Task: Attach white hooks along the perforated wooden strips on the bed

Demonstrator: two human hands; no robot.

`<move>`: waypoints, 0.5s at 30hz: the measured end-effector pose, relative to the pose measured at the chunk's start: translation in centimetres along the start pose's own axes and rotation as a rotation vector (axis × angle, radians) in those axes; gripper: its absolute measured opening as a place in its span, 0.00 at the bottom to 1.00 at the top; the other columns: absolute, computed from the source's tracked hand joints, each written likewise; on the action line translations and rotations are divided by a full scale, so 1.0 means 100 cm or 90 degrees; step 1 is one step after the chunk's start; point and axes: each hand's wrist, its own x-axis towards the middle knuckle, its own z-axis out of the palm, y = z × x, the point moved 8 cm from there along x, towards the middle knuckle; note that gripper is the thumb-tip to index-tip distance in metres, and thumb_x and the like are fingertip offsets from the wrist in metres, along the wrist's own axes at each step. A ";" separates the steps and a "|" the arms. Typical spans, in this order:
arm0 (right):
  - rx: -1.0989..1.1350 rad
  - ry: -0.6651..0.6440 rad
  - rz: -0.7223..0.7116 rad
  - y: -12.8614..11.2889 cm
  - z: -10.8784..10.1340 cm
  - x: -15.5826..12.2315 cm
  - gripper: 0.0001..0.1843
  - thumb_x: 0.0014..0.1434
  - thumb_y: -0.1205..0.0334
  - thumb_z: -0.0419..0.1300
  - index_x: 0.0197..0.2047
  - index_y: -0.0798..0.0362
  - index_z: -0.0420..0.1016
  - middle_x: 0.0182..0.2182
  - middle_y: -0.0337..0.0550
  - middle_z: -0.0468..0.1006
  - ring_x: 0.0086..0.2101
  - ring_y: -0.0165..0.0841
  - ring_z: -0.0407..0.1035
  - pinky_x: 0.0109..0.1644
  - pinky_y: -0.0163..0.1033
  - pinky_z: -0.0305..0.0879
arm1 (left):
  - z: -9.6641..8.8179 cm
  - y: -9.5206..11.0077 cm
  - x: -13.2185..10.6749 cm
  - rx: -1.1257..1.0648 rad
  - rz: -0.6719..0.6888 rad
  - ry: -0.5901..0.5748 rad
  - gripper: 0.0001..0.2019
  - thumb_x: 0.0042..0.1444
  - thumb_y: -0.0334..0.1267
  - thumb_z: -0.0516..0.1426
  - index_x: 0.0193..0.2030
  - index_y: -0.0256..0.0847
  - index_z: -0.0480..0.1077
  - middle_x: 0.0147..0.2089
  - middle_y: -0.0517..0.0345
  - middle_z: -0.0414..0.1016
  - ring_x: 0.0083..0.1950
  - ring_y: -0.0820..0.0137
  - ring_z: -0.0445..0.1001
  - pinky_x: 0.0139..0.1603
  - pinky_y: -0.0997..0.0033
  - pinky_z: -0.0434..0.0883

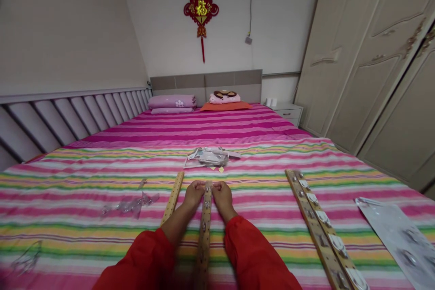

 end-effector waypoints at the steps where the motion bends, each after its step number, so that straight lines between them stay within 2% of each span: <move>1: -0.003 -0.005 -0.005 -0.001 0.000 -0.001 0.11 0.44 0.60 0.57 0.31 0.54 0.76 0.21 0.40 0.77 0.23 0.34 0.68 0.29 0.37 0.64 | 0.001 0.001 -0.001 -0.003 -0.002 -0.011 0.08 0.38 0.24 0.57 0.26 0.38 0.73 0.24 0.61 0.75 0.27 0.72 0.72 0.31 0.75 0.69; 4: -0.013 -0.029 -0.025 -0.006 0.002 -0.003 0.17 0.47 0.60 0.57 0.40 0.53 0.78 0.30 0.43 0.81 0.31 0.37 0.72 0.38 0.40 0.68 | 0.003 0.002 -0.003 -0.009 -0.008 -0.041 0.10 0.40 0.24 0.57 0.29 0.38 0.75 0.24 0.60 0.76 0.30 0.70 0.74 0.35 0.73 0.70; 7: -0.036 -0.051 -0.040 -0.012 0.003 -0.006 0.15 0.50 0.60 0.56 0.39 0.51 0.81 0.38 0.45 0.82 0.40 0.39 0.72 0.48 0.43 0.65 | 0.006 0.001 -0.004 -0.016 -0.017 -0.066 0.11 0.41 0.24 0.57 0.31 0.37 0.76 0.26 0.58 0.77 0.34 0.69 0.75 0.40 0.72 0.71; 15: -0.046 -0.079 -0.034 -0.013 0.005 -0.008 0.14 0.50 0.62 0.56 0.36 0.48 0.82 0.37 0.45 0.81 0.42 0.40 0.71 0.52 0.44 0.61 | 0.012 -0.007 -0.001 -0.040 -0.035 -0.094 0.11 0.41 0.25 0.59 0.33 0.37 0.78 0.37 0.52 0.81 0.39 0.66 0.77 0.46 0.67 0.71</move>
